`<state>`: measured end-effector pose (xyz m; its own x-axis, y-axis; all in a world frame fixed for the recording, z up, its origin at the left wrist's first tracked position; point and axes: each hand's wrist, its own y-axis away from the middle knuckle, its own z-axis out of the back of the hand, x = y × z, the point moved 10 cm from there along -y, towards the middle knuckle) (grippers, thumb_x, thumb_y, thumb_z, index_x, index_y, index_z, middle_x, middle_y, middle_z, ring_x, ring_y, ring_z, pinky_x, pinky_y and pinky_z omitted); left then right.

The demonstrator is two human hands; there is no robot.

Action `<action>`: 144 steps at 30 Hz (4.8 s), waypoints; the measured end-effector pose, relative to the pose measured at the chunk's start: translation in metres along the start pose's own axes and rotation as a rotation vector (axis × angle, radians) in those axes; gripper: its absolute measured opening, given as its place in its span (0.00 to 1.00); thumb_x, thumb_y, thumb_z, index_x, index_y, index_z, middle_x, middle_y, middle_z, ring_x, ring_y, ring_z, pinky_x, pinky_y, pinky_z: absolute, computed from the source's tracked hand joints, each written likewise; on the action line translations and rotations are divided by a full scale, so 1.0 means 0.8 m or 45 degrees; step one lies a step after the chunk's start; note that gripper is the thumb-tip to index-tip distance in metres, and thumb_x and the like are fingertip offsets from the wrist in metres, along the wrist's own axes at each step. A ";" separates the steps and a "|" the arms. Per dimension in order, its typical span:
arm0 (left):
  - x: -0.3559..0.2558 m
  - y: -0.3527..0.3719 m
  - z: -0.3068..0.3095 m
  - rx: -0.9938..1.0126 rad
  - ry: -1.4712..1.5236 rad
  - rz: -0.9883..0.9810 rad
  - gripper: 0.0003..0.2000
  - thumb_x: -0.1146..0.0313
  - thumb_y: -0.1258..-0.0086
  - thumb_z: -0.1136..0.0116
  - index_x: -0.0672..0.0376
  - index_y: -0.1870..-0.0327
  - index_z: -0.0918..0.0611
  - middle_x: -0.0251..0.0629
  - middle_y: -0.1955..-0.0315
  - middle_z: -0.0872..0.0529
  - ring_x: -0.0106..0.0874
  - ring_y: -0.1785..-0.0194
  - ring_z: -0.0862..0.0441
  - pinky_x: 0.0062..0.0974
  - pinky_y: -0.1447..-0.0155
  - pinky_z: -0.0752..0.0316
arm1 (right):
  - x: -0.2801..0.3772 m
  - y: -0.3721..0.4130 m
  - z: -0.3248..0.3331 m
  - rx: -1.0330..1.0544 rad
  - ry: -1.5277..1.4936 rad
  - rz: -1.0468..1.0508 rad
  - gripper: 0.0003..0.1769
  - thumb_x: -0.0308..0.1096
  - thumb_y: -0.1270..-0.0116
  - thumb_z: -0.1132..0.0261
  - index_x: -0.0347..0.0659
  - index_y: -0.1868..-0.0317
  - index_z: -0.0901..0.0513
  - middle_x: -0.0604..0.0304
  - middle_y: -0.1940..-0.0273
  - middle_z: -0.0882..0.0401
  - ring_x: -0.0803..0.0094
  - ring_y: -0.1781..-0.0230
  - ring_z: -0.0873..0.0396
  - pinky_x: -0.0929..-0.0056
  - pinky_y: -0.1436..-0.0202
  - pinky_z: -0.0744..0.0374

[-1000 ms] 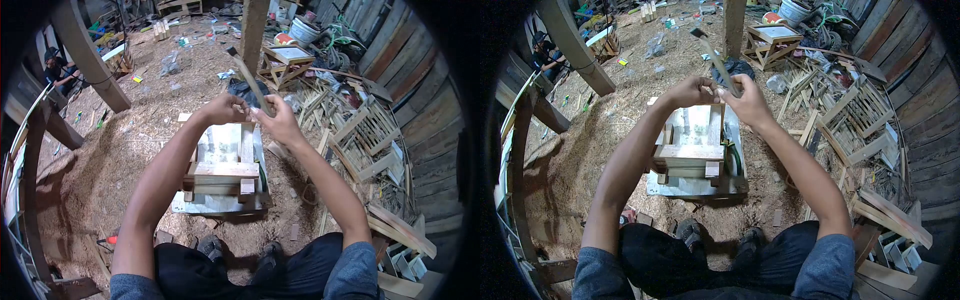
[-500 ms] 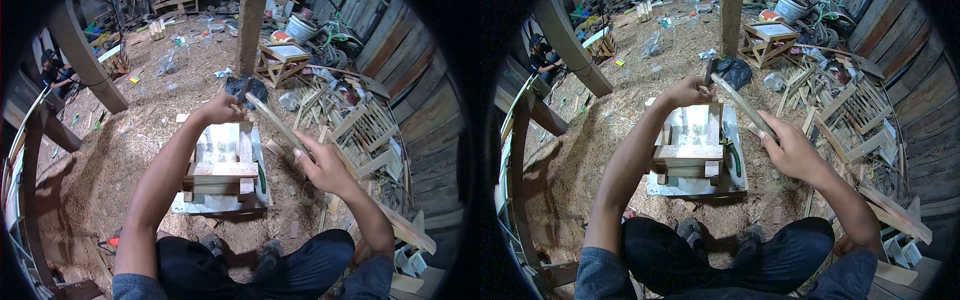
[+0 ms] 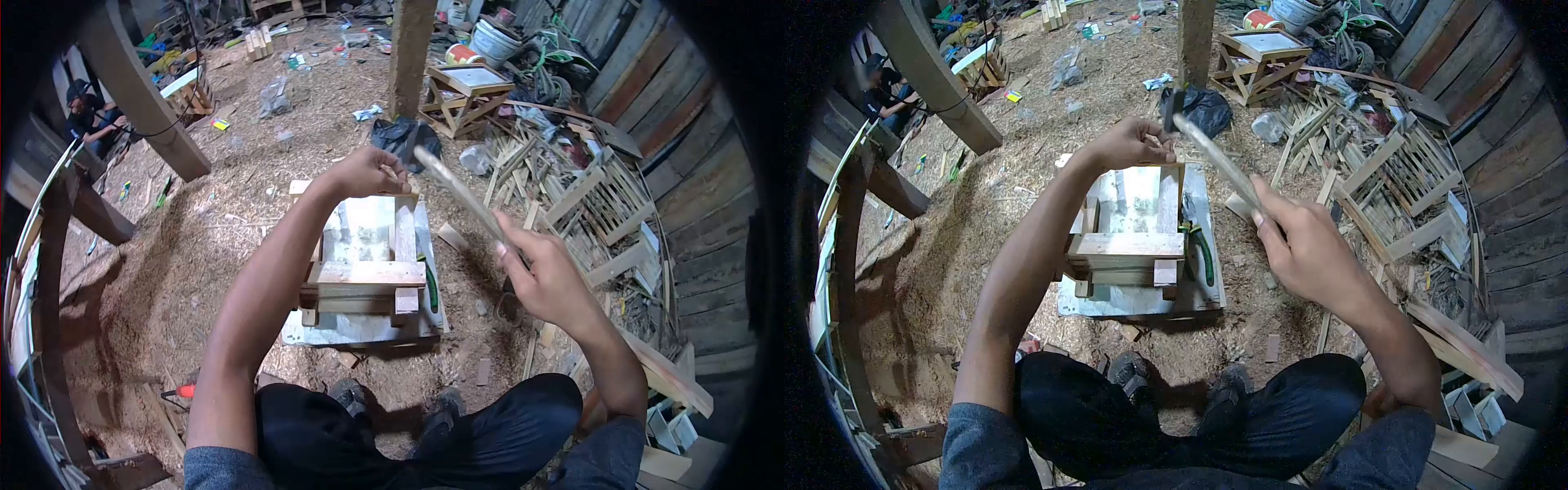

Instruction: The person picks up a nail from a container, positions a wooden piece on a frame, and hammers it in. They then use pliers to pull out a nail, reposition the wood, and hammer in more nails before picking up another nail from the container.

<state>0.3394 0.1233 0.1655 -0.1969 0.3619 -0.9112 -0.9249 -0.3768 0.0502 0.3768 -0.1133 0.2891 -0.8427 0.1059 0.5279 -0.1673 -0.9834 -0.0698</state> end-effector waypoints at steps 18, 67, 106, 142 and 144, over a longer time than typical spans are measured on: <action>-0.018 0.013 -0.004 0.067 -0.084 0.059 0.07 0.71 0.39 0.31 0.59 0.66 0.19 0.28 0.74 0.16 0.18 0.72 0.21 0.18 0.68 0.27 | 0.020 0.014 0.017 -0.419 0.024 0.275 0.24 0.25 0.31 0.45 0.26 0.36 0.33 0.36 0.62 0.20 0.46 0.63 0.18 0.59 0.57 0.23; -0.006 0.008 0.004 0.034 -0.104 0.117 0.07 0.68 0.38 0.32 0.60 0.63 0.16 0.30 0.74 0.14 0.17 0.72 0.20 0.19 0.69 0.27 | -0.008 0.006 -0.008 -0.362 -0.135 0.115 0.24 0.26 0.31 0.44 0.25 0.36 0.32 0.39 0.66 0.20 0.48 0.67 0.19 0.59 0.62 0.23; -0.023 0.015 0.006 0.084 -0.304 0.015 0.18 0.63 0.48 0.25 0.61 0.57 0.12 0.34 0.71 0.11 0.21 0.72 0.19 0.23 0.64 0.27 | -0.028 0.007 -0.023 -0.236 -0.210 0.084 0.23 0.27 0.32 0.44 0.26 0.38 0.31 0.33 0.58 0.20 0.45 0.57 0.17 0.59 0.53 0.22; -0.024 0.012 0.008 0.037 -0.305 0.070 0.14 0.64 0.50 0.23 0.59 0.63 0.11 0.33 0.77 0.13 0.20 0.76 0.22 0.24 0.70 0.31 | 0.011 0.009 0.009 -0.218 -0.054 0.075 0.26 0.24 0.33 0.43 0.31 0.34 0.32 0.40 0.64 0.19 0.54 0.68 0.19 0.63 0.64 0.23; -0.026 0.015 0.008 0.064 -0.337 0.073 0.15 0.65 0.50 0.23 0.59 0.63 0.11 0.33 0.76 0.13 0.20 0.76 0.22 0.23 0.71 0.31 | 0.012 0.008 0.018 -0.352 -0.061 0.117 0.26 0.24 0.32 0.44 0.31 0.34 0.32 0.41 0.66 0.20 0.54 0.70 0.19 0.63 0.66 0.24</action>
<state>0.3306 0.1164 0.1876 -0.3211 0.5541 -0.7681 -0.9236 -0.3624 0.1247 0.3751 -0.1209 0.3060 -0.8367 0.0044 0.5477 -0.2301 -0.9103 -0.3441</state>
